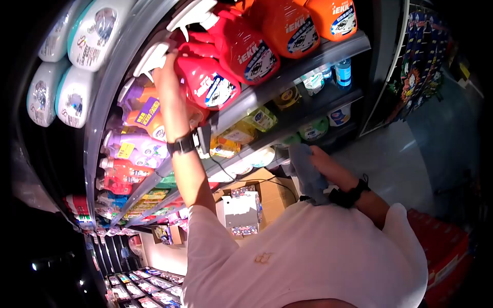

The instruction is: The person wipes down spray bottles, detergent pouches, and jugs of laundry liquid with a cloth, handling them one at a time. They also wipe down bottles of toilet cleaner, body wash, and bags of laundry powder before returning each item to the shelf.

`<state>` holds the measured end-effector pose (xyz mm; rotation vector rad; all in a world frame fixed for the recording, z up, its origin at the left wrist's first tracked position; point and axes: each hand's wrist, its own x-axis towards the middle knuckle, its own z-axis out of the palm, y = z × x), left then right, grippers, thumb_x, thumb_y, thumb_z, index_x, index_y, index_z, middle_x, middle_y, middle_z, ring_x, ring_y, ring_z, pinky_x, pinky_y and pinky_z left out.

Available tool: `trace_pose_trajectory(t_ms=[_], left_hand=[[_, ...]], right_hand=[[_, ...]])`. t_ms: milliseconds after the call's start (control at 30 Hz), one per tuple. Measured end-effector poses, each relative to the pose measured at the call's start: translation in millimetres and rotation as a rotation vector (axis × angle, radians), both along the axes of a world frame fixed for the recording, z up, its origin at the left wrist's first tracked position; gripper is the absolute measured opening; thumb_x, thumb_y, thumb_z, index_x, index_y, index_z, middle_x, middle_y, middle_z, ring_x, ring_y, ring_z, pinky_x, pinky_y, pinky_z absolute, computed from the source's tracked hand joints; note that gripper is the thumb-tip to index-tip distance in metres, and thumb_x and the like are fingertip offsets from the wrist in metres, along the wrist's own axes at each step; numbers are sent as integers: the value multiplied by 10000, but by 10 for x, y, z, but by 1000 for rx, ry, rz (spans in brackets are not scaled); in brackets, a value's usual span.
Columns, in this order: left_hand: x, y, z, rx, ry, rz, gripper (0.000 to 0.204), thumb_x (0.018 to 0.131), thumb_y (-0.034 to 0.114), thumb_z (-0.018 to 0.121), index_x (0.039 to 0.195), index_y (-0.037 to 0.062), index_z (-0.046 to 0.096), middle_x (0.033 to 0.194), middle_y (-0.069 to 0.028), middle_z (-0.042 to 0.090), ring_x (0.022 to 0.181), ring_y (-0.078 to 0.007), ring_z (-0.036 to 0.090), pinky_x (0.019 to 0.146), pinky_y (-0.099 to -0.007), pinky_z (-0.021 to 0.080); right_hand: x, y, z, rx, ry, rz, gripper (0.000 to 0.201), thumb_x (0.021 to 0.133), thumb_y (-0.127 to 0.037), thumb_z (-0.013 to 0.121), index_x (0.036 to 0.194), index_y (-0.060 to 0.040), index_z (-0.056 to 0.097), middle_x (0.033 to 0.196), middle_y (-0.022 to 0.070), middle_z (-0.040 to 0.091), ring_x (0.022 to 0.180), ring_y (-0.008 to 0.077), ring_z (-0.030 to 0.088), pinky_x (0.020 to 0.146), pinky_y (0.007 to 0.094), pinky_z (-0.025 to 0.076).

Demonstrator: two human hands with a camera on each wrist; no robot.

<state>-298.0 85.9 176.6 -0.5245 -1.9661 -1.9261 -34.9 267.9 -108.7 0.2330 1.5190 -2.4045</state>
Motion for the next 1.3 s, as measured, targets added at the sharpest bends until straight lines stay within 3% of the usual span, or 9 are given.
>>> trace_pose_trajectory(t_ms=[367, 467, 600, 667, 767, 833, 867, 967, 1300], left_hand=[[-158, 25, -175, 24, 244, 24, 255, 862, 99, 654, 1056, -57, 600, 890, -140, 654, 825, -204, 651, 770, -294, 513], [523, 41, -407, -260, 290, 332, 550, 829, 180, 721, 1247, -60, 456, 1144, -184, 581, 1013, -240, 569, 902, -338, 454], [1694, -10, -1191, -196, 308, 252, 217, 936, 43, 580, 1139, -24, 544, 1029, -124, 621, 915, -187, 601, 851, -319, 480], [2343, 17, -1632, -186, 134, -117, 176, 926, -18, 547, 1100, 0, 571, 1005, -104, 632, 901, -155, 608, 789, -283, 487], [3090, 216, -1990, -431, -164, -47, 268, 885, 52, 616, 1144, 20, 558, 889, -105, 637, 760, -187, 636, 697, -314, 510], [3361, 200, -2129, -511, -277, 30, 287, 882, 109, 646, 1141, 21, 558, 848, -106, 644, 729, -201, 647, 653, -323, 504], [3442, 176, -2192, -615, -351, 81, 318, 879, 166, 677, 1137, 23, 557, 808, -108, 652, 697, -215, 657, 609, -331, 498], [3658, 11, -2346, -764, -472, 210, 320, 886, 244, 670, 1111, 45, 560, 745, -119, 644, 648, -299, 648, 577, -385, 497], [4538, -912, -2644, -736, -658, 605, 200, 902, 240, 597, 827, 62, 545, 714, -149, 625, 657, -378, 624, 555, -476, 472]], right_hand=[[101, 84, -208, -40, -26, 56, 403, 964, -304, 562, 1264, -36, 545, 1083, 42, 635, 953, 85, 607, 784, 255, 505], [164, 182, 7, -654, -12, -57, 400, 1001, -349, 487, 1281, -67, 535, 1141, 66, 628, 1034, 171, 622, 887, 346, 531], [193, 353, -17, -943, 74, -63, 454, 999, -376, 450, 1317, -58, 509, 1272, 100, 590, 1126, 245, 608, 971, 407, 504], [249, 320, 62, -800, 99, -161, 460, 993, -374, 455, 1322, -56, 504, 1281, 108, 582, 1139, 252, 600, 983, 415, 495], [290, 89, 15, -803, 23, -200, 460, 988, -370, 447, 1318, -56, 504, 1277, 125, 578, 1166, 261, 580, 1001, 422, 482], [438, -152, 17, -401, 432, -223, 460, 992, -387, 421, 1300, -57, 510, 1244, 111, 592, 1148, 254, 589, 988, 426, 487], [319, -151, -619, -228, 174, -138, 474, 983, -423, 413, 1270, -61, 521, 1210, 99, 603, 1104, 254, 602, 968, 434, 493], [356, -611, -555, -687, -364, -58, 477, 975, -441, 394, 1220, -65, 553, 1174, 89, 620, 1061, 256, 613, 947, 429, 494], [1178, -1946, -696, -450, -437, 384, 483, 970, -457, 413, 1178, -62, 598, 1106, 88, 650, 1031, 237, 619, 920, 387, 487]])
